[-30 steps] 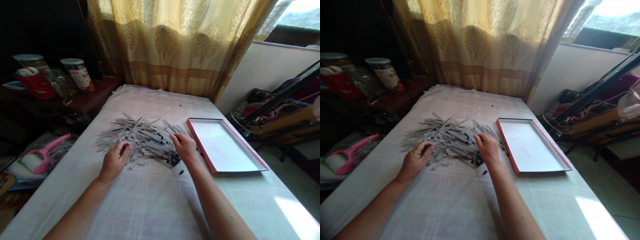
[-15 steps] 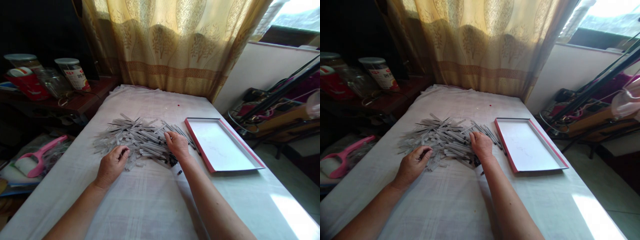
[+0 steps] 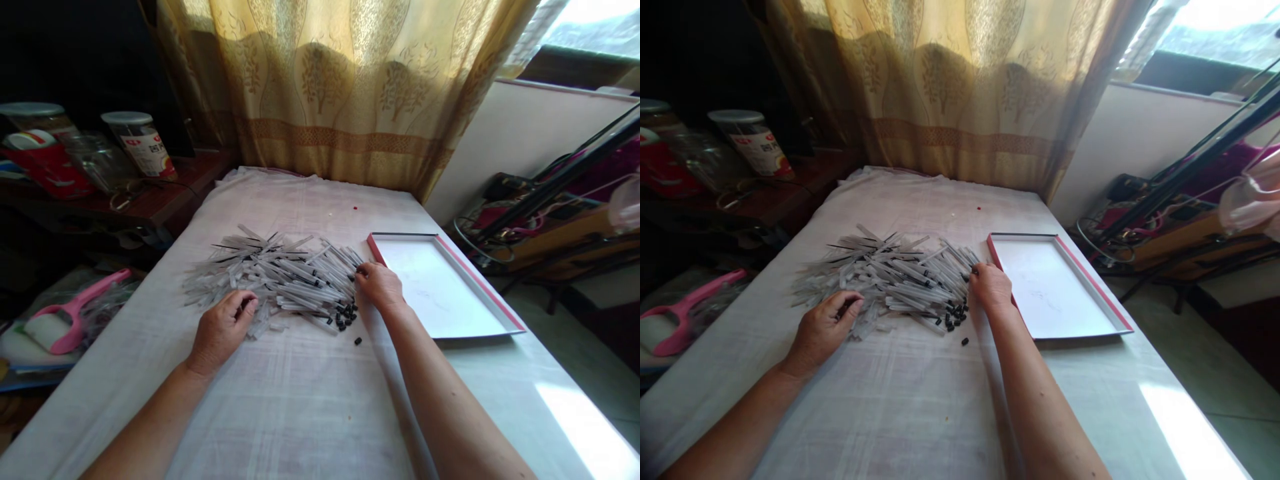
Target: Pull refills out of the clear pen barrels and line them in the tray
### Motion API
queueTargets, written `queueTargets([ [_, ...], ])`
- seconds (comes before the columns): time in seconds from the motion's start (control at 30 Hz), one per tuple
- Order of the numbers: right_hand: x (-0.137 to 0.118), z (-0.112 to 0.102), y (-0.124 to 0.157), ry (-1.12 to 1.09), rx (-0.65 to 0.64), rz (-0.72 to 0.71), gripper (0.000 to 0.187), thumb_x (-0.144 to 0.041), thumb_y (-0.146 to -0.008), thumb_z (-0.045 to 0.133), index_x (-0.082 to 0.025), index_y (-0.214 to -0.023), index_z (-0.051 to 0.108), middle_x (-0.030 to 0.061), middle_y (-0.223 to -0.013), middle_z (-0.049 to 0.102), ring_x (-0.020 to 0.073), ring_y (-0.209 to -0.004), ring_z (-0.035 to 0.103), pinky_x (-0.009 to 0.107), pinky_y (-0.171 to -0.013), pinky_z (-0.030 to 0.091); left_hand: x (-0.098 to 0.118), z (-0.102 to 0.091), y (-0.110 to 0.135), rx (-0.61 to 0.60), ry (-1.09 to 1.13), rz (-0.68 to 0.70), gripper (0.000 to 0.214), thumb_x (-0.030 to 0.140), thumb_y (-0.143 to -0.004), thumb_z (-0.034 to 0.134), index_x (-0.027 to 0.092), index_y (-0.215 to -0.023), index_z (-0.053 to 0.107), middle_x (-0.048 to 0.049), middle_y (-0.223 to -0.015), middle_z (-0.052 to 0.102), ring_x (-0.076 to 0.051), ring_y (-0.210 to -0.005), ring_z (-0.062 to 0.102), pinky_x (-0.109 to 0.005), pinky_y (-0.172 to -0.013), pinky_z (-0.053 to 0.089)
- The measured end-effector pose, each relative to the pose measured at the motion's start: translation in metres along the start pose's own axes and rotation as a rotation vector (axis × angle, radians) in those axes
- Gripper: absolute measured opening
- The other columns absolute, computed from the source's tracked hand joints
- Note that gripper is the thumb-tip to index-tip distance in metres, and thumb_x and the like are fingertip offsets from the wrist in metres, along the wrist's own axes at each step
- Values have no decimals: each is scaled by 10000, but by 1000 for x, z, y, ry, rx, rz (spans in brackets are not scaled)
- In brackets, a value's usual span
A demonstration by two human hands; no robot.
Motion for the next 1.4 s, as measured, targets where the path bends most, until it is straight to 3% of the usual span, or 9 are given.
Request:
queueTargets([
  [0.33, -5, 0, 0, 47, 3, 44, 307, -289, -953, 446, -164, -1094, 689, 162, -1138, 696, 277, -971, 690, 343, -769, 474, -1, 0, 0, -5, 6, -4, 295, 432, -898, 468, 226, -882, 679, -47, -877, 762, -201, -796, 711, -257, -710, 532],
  [0.6, 4, 2, 12, -133, 124, 72, 289, -278, -956, 453, -185, -1107, 681, 116, -1005, 745, 258, -903, 690, 327, -771, 455, -1, 2, 0, -32, 13, -11, 299, 433, -892, 468, 228, -879, 685, -47, -869, 762, -201, -790, 704, -262, -716, 532],
  [0.73, -6, -7, 1, -172, 195, 41, 285, -297, -945, 470, -198, -1081, 700, 97, -980, 755, 252, -897, 687, 317, -773, 451, -2, 2, 0, -16, 26, -7, 307, 449, -893, 471, 230, -874, 684, -49, -870, 763, -205, -792, 707, -265, -704, 532],
  [0.93, -36, -27, -27, -113, 170, -9, 272, -272, -914, 485, -202, -1011, 729, 113, -938, 758, 260, -894, 688, 319, -765, 447, -2, 0, 0, -3, 24, 10, 298, 444, -896, 472, 232, -862, 678, -40, -846, 760, -198, -764, 710, -259, -686, 531],
  [1.07, -35, -28, -29, -166, 204, -12, 269, -278, -915, 487, -202, -1011, 726, 103, -951, 761, 265, -915, 686, 325, -791, 450, -2, 0, 1, 3, 16, 26, 283, 428, -905, 479, 230, -871, 678, -39, -856, 759, -197, -773, 714, -257, -690, 532],
  [1.27, -11, -26, -8, -427, 344, 89, 220, -285, -865, 534, -188, -934, 719, 98, -909, 760, 259, -882, 686, 349, -828, 469, 0, -1, 2, 16, 1, 62, 281, 419, -928, 475, 224, -878, 672, -38, -856, 752, -196, -778, 709, -261, -702, 531],
  [1.4, -8, -21, 27, -928, 413, 51, 231, -377, -808, 584, -178, -881, 676, 77, -801, 736, 216, -727, 671, 335, -721, 516, 6, -4, 3, 68, -6, 115, 248, 398, -952, 486, 212, -968, 649, -44, -901, 726, -178, -772, 691, -255, -706, 540],
])
Point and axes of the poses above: each hand's wrist, its own y-axis away from the middle knuckle, its own z-axis out of the palm, x = y × z, the point moved 4 cm from there along -y, towards the middle knuckle
